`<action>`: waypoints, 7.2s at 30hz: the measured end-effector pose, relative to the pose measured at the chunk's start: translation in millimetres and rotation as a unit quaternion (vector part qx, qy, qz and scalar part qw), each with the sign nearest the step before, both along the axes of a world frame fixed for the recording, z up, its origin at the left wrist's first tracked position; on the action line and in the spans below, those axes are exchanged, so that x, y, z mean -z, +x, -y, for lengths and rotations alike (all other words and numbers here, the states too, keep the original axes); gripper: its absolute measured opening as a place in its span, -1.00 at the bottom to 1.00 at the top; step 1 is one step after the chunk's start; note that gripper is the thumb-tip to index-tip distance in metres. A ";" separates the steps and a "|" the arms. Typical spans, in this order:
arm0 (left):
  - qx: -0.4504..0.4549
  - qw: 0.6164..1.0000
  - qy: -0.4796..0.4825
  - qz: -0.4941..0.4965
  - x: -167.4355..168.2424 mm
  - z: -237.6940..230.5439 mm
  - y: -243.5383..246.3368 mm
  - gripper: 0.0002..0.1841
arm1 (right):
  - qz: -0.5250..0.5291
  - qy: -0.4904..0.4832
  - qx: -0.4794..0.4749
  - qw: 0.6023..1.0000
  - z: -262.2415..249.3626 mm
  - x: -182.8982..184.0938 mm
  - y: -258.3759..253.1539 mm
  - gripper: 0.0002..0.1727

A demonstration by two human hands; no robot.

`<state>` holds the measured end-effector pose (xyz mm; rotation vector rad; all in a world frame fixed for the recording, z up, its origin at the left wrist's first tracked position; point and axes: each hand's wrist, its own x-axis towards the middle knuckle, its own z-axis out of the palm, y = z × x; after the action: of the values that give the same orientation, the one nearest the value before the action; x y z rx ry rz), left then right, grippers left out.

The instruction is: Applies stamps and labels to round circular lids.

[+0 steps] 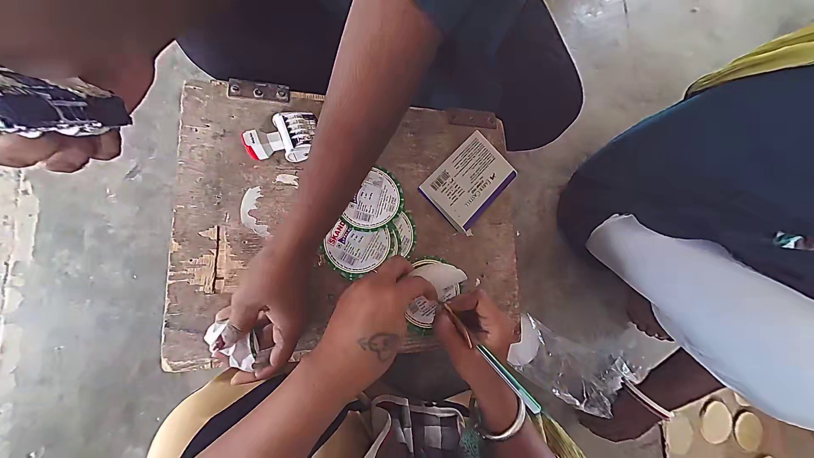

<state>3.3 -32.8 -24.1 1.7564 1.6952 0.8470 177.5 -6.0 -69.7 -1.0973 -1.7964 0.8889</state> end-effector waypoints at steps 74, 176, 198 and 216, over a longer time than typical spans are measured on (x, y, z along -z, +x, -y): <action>0.020 0.997 -0.013 -0.077 4.3 3.4 7.3 -0.61 | 0.014 -0.020 0.079 0.997 0.1 0.4 -9.8 -0.87; -0.005 0.998 0.026 -0.058 13.4 8.2 5.3 -0.52 | -0.008 -0.023 0.044 0.999 -5.0 -0.4 -9.5 -0.92; 0.001 0.998 0.022 -0.064 11.9 8.7 6.7 -0.53 | 0.008 -0.019 0.060 0.998 -4.6 0.0 -9.0 -0.89; 0.103 0.973 0.144 -0.151 21.2 11.4 5.8 -0.73 | -0.279 -0.103 0.129 0.946 -9.8 -10.1 0.4 -0.69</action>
<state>9.0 -44.2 -45.4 2.3145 1.5941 0.7935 177.9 3.8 -59.6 -1.0447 -1.0867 1.1080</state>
